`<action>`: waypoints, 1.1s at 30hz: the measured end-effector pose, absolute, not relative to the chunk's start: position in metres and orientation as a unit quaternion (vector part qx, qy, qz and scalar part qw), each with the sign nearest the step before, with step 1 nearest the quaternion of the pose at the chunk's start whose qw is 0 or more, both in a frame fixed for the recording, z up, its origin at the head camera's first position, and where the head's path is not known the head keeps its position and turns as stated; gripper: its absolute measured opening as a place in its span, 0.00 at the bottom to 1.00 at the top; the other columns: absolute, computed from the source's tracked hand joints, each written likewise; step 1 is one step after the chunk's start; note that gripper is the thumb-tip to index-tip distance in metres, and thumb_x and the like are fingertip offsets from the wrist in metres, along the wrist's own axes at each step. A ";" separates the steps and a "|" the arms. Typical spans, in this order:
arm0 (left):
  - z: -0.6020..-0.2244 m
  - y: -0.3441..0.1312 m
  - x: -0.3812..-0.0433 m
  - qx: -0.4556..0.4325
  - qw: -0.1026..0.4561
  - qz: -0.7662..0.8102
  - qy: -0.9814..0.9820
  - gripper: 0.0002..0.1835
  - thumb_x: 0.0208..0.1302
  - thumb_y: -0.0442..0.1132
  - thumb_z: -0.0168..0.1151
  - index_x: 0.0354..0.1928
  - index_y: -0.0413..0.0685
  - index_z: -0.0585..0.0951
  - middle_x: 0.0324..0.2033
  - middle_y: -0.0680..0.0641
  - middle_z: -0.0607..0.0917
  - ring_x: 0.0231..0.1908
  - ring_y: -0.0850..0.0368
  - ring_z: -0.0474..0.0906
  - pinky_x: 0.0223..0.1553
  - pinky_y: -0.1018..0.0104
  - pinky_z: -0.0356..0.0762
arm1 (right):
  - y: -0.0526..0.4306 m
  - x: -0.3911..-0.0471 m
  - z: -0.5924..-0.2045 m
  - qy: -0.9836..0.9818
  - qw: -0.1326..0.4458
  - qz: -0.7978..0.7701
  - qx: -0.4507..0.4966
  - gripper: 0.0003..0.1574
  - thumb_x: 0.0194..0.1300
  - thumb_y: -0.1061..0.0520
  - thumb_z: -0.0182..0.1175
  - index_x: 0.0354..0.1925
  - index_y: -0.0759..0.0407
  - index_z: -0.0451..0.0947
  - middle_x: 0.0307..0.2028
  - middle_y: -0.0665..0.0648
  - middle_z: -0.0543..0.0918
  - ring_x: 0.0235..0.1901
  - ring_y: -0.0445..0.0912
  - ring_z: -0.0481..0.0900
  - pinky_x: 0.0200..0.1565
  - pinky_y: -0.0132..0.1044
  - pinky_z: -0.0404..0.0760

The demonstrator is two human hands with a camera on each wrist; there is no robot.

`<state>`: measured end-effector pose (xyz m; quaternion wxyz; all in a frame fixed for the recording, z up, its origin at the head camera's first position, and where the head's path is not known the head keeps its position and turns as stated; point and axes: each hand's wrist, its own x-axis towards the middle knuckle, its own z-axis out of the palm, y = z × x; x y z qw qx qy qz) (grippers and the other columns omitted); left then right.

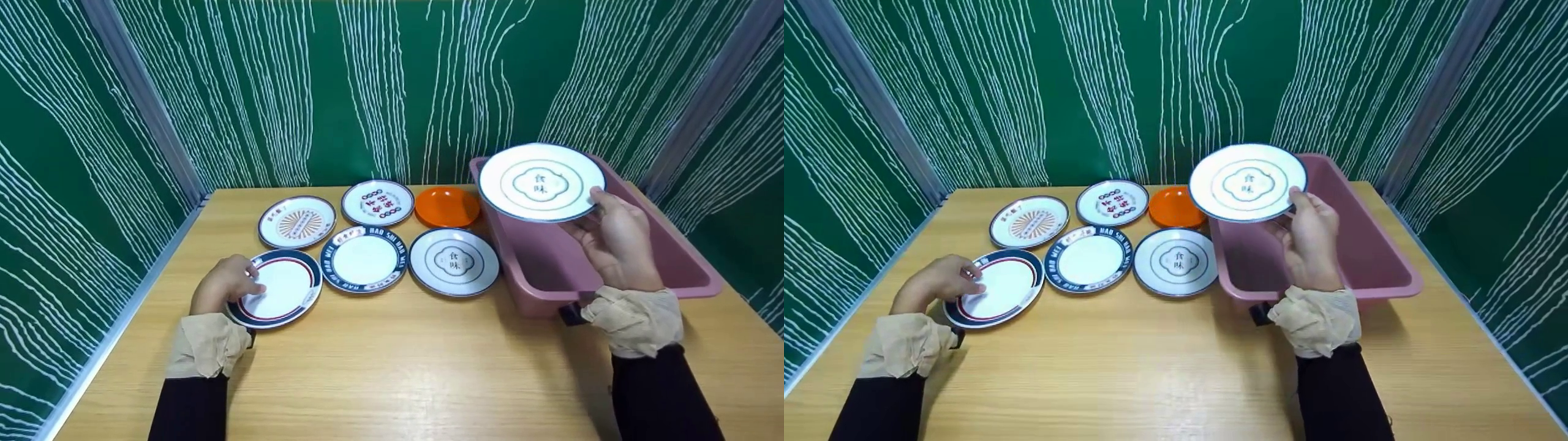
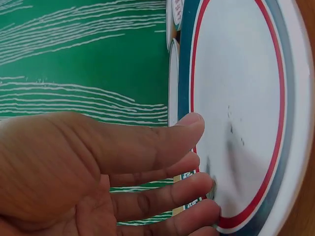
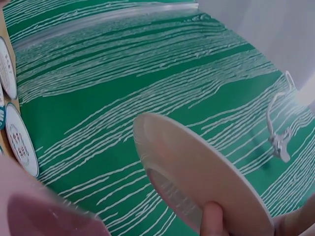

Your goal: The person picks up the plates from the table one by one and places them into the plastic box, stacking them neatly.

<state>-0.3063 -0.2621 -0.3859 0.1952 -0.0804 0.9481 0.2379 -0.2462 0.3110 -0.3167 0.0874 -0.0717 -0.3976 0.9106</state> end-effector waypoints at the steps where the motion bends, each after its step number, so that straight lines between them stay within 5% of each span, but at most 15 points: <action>1: -0.386 -0.263 -0.306 -0.085 0.194 0.241 0.947 0.24 0.68 0.39 0.67 0.62 0.34 0.77 0.49 0.35 0.79 0.48 0.41 0.76 0.45 0.61 0.79 | 0.312 -0.247 -0.317 -0.395 0.088 0.911 -0.082 0.38 0.78 0.57 0.55 0.79 0.58 0.54 0.56 0.59 0.80 0.51 0.50 0.83 0.48 0.45 0.88; 14: -0.386 -0.274 -0.301 -0.137 0.122 0.233 0.955 0.24 0.65 0.32 0.66 0.60 0.27 0.75 0.51 0.28 0.78 0.49 0.36 0.76 0.57 0.44 0.80 | 0.328 -0.257 -0.325 -0.338 0.079 0.926 -0.148 0.37 0.79 0.56 0.54 0.80 0.46 0.55 0.54 0.58 0.81 0.52 0.50 0.81 0.50 0.46 0.87; 26: -0.393 -0.284 -0.301 -0.135 0.158 0.238 0.949 0.23 0.65 0.29 0.66 0.59 0.23 0.75 0.47 0.29 0.81 0.45 0.39 0.78 0.57 0.45 0.82 | 0.333 -0.258 -0.327 -0.360 0.045 0.914 -0.182 0.38 0.80 0.55 0.51 0.80 0.45 0.50 0.46 0.56 0.86 0.56 0.47 0.80 0.50 0.45 0.86; 33: -0.393 -0.287 -0.305 -0.134 0.174 0.248 0.944 0.23 0.65 0.30 0.66 0.60 0.23 0.76 0.46 0.31 0.81 0.44 0.40 0.78 0.53 0.51 0.84 | 0.340 -0.253 -0.327 -0.435 0.010 0.877 -0.202 0.37 0.81 0.56 0.48 0.80 0.47 0.46 0.39 0.54 0.87 0.46 0.46 0.85 0.46 0.44 0.88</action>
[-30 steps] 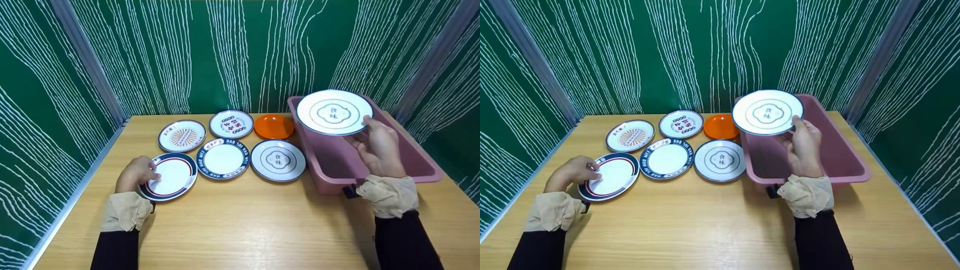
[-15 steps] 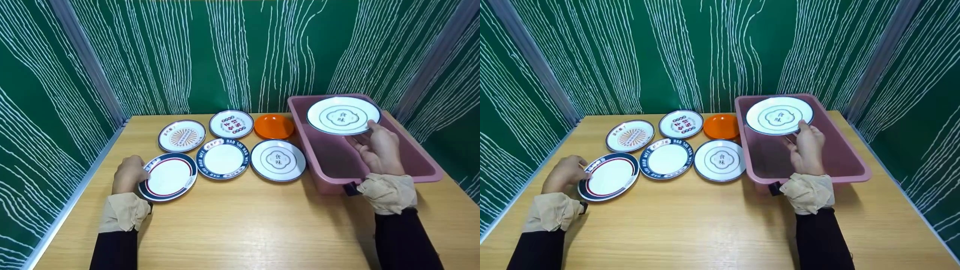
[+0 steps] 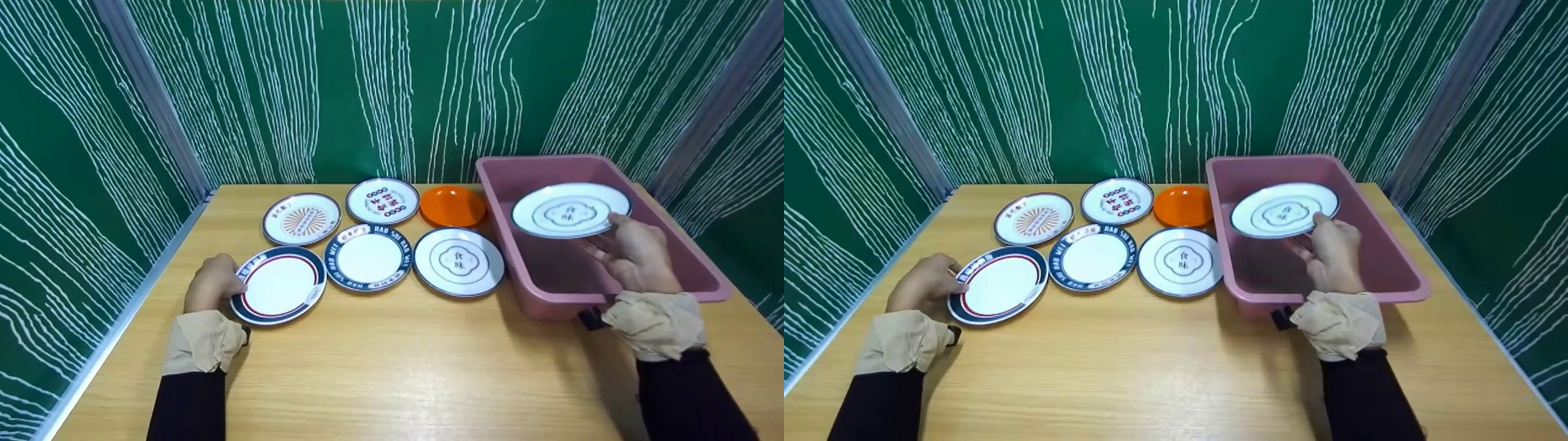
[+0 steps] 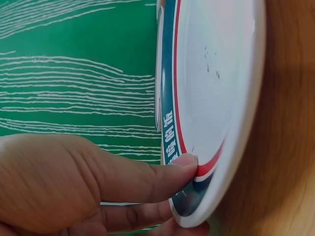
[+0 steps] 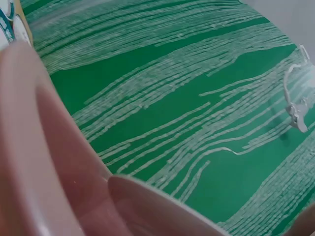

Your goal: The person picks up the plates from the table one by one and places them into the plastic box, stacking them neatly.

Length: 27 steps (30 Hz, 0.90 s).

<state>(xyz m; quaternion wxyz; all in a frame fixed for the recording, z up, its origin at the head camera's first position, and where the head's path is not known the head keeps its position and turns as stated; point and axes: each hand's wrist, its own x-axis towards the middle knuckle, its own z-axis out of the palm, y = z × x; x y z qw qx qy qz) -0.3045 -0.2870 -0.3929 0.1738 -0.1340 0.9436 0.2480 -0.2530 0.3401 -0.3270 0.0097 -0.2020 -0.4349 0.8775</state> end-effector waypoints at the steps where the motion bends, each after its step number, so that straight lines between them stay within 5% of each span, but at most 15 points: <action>1: -0.392 -0.287 -0.305 -0.134 0.176 0.249 0.943 0.23 0.65 0.30 0.65 0.60 0.23 0.75 0.47 0.31 0.81 0.44 0.40 0.78 0.52 0.51 0.84 | 0.341 -0.253 -0.327 -0.443 0.003 0.872 -0.208 0.36 0.81 0.56 0.47 0.79 0.47 0.46 0.38 0.54 0.86 0.46 0.46 0.85 0.46 0.44 0.88; 10: -0.392 -0.292 -0.302 -0.128 0.179 0.262 0.940 0.23 0.68 0.32 0.64 0.60 0.24 0.74 0.43 0.33 0.80 0.41 0.43 0.79 0.35 0.64 0.81 | 0.352 -0.259 -0.332 -0.453 -0.025 0.862 -0.227 0.20 0.80 0.62 0.40 0.66 0.57 0.57 0.30 0.59 0.86 0.35 0.48 0.87 0.40 0.45 0.89; 21: -0.395 -0.292 -0.302 -0.141 0.188 0.281 0.931 0.24 0.69 0.32 0.64 0.62 0.24 0.72 0.44 0.33 0.79 0.41 0.44 0.79 0.33 0.67 0.82 | 0.366 -0.266 -0.338 -0.447 -0.055 0.855 -0.256 0.28 0.80 0.64 0.38 0.73 0.52 0.51 0.29 0.60 0.85 0.36 0.49 0.87 0.45 0.46 0.89; 27: -0.396 -0.296 -0.302 -0.131 0.185 0.293 0.929 0.24 0.69 0.33 0.64 0.61 0.24 0.73 0.44 0.33 0.78 0.41 0.44 0.79 0.32 0.67 0.81 | 0.365 -0.268 -0.344 -0.448 -0.049 0.856 -0.252 0.40 0.78 0.66 0.38 0.80 0.49 0.38 0.29 0.60 0.84 0.34 0.49 0.86 0.46 0.45 0.89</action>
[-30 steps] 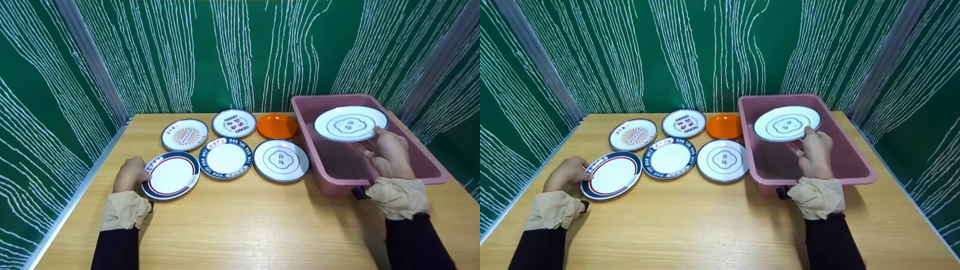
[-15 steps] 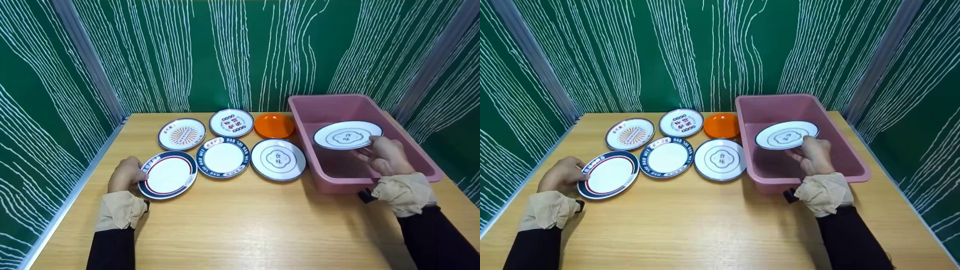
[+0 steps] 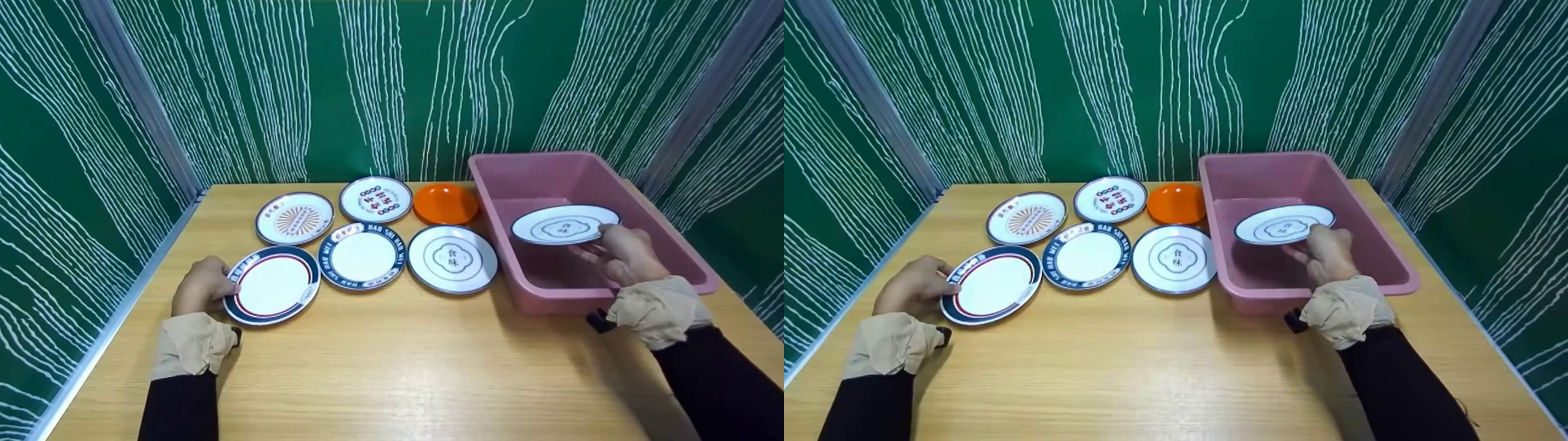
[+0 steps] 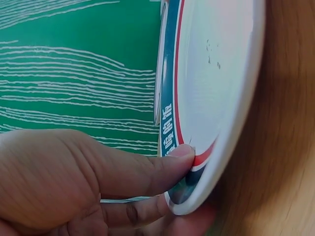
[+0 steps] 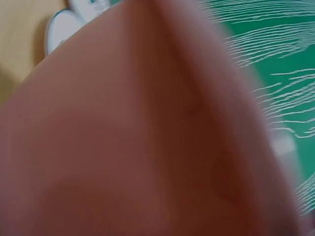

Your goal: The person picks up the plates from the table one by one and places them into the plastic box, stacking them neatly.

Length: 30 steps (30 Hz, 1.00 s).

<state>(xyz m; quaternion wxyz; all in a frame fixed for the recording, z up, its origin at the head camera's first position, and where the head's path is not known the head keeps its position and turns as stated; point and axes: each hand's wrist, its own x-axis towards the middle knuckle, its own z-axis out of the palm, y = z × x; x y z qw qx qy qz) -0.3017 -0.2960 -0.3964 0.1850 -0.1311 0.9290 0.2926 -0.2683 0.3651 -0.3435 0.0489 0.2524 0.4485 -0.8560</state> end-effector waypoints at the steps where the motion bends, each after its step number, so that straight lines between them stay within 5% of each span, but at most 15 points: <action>1: -0.396 -0.297 -0.302 -0.127 0.185 0.295 0.929 0.24 0.68 0.32 0.64 0.61 0.24 0.73 0.44 0.33 0.78 0.41 0.44 0.79 0.32 0.68 0.81 | 0.365 -0.268 -0.345 0.450 0.046 -0.854 0.256 0.42 0.78 0.67 0.38 0.81 0.48 0.36 0.29 0.59 0.83 0.34 0.49 0.86 0.46 0.45 0.89; 7: -0.399 -0.302 -0.301 -0.130 0.182 0.334 0.916 0.27 0.68 0.32 0.65 0.64 0.25 0.71 0.48 0.32 0.77 0.43 0.43 0.78 0.36 0.66 0.82 | 0.367 -0.268 -0.350 0.450 0.070 -0.849 0.270 0.44 0.78 0.67 0.37 0.82 0.47 0.33 0.29 0.60 0.81 0.33 0.49 0.85 0.51 0.44 0.87; 14: -0.405 -0.309 -0.298 -0.131 0.170 0.359 0.908 0.22 0.68 0.29 0.63 0.61 0.26 0.72 0.46 0.34 0.77 0.39 0.47 0.80 0.35 0.66 0.83 | 0.366 -0.271 -0.355 0.438 0.117 -0.854 0.255 0.22 0.79 0.67 0.38 0.66 0.55 0.61 0.30 0.63 0.85 0.33 0.52 0.86 0.51 0.46 0.87; 20: -0.402 -0.311 -0.298 -0.145 0.171 0.369 0.902 0.22 0.70 0.29 0.62 0.62 0.29 0.72 0.49 0.34 0.78 0.44 0.44 0.79 0.42 0.64 0.82 | 0.373 -0.283 -0.366 0.444 0.127 -0.845 0.269 0.32 0.79 0.64 0.41 0.75 0.50 0.53 0.32 0.62 0.85 0.38 0.52 0.87 0.52 0.49 0.86; 24: -0.397 -0.312 -0.298 -0.142 0.167 0.373 0.902 0.22 0.71 0.31 0.61 0.63 0.30 0.71 0.51 0.34 0.78 0.48 0.43 0.77 0.46 0.63 0.80 | 0.384 -0.294 -0.378 0.413 0.151 -0.849 0.294 0.20 0.79 0.58 0.49 0.65 0.51 0.60 0.38 0.62 0.85 0.44 0.51 0.87 0.54 0.50 0.85; 30: -0.388 -0.312 -0.294 -0.127 0.149 0.378 0.905 0.23 0.71 0.32 0.62 0.63 0.31 0.71 0.53 0.34 0.76 0.53 0.39 0.72 0.55 0.55 0.76 | 0.394 -0.306 -0.390 0.407 0.177 -0.843 0.302 0.22 0.79 0.52 0.50 0.65 0.51 0.59 0.40 0.62 0.86 0.47 0.50 0.86 0.50 0.52 0.86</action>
